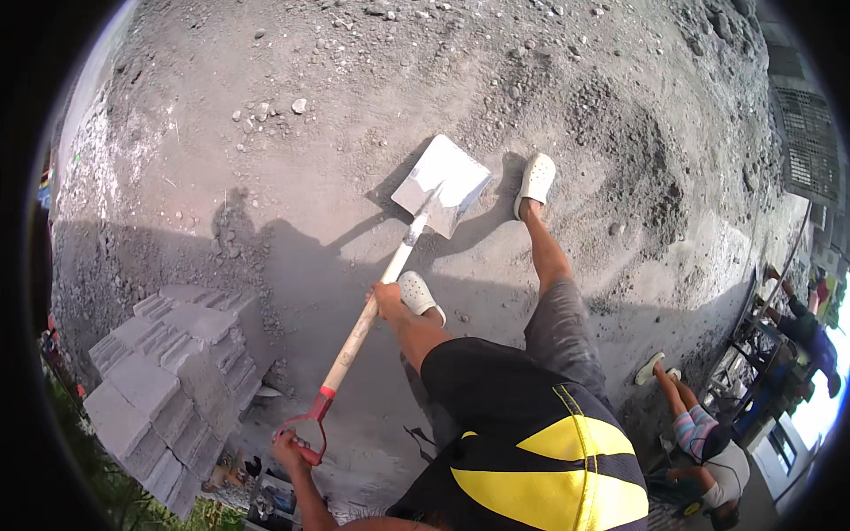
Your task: The person uses a shovel to scoop sand and gravel from a pile and loads it into a rotating cement mixer. The person repeatedly scoops material and deposits it into the mixer drum while another person works nearby.
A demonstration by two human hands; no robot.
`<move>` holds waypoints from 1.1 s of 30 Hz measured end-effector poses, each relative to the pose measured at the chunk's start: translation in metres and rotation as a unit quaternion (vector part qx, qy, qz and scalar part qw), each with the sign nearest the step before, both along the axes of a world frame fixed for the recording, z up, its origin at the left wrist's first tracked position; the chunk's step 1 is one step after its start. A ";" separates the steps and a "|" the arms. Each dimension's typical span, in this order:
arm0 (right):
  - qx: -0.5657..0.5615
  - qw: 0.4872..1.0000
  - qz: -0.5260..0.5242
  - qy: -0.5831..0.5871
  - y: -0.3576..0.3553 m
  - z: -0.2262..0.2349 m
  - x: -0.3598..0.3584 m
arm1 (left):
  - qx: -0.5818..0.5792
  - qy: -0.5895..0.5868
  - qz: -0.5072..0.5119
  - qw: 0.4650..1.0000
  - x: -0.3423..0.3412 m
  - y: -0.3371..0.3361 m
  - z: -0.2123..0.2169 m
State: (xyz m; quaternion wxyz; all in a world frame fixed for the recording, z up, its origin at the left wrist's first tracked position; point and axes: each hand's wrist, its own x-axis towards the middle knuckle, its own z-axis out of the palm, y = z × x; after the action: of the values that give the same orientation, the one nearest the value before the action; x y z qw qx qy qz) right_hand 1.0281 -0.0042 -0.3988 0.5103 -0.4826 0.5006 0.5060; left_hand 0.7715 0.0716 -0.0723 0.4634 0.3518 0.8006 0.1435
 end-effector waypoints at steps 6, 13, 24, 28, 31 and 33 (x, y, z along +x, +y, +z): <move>0.104 0.994 -0.042 -0.015 0.053 -0.023 0.122 | 0.067 0.144 -0.109 0.981 0.117 0.095 -0.026; 0.077 0.992 -0.085 0.058 0.053 0.049 0.178 | 0.065 0.146 -0.151 0.975 0.218 0.105 0.087; -0.077 0.981 -0.015 -0.177 -0.045 -0.117 0.342 | -0.024 -0.001 -0.052 0.998 0.289 0.022 -0.165; -0.118 0.954 0.153 -0.228 -0.116 -0.142 0.510 | 0.032 -0.091 -0.150 0.984 0.418 -0.084 -0.230; -0.122 0.953 0.050 -0.271 -0.158 -0.142 0.564 | 0.030 -0.123 -0.146 0.981 0.454 -0.129 -0.255; -0.110 0.951 0.015 -0.287 -0.187 -0.129 0.587 | 0.005 -0.143 -0.117 0.983 0.485 -0.142 -0.231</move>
State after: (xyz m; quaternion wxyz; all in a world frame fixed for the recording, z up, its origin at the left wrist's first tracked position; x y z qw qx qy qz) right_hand 1.6150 -0.1913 -0.5279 0.5686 -0.6681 0.3783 0.2955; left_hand 1.2567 -0.0703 -0.3032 0.5853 0.4210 0.6784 0.1413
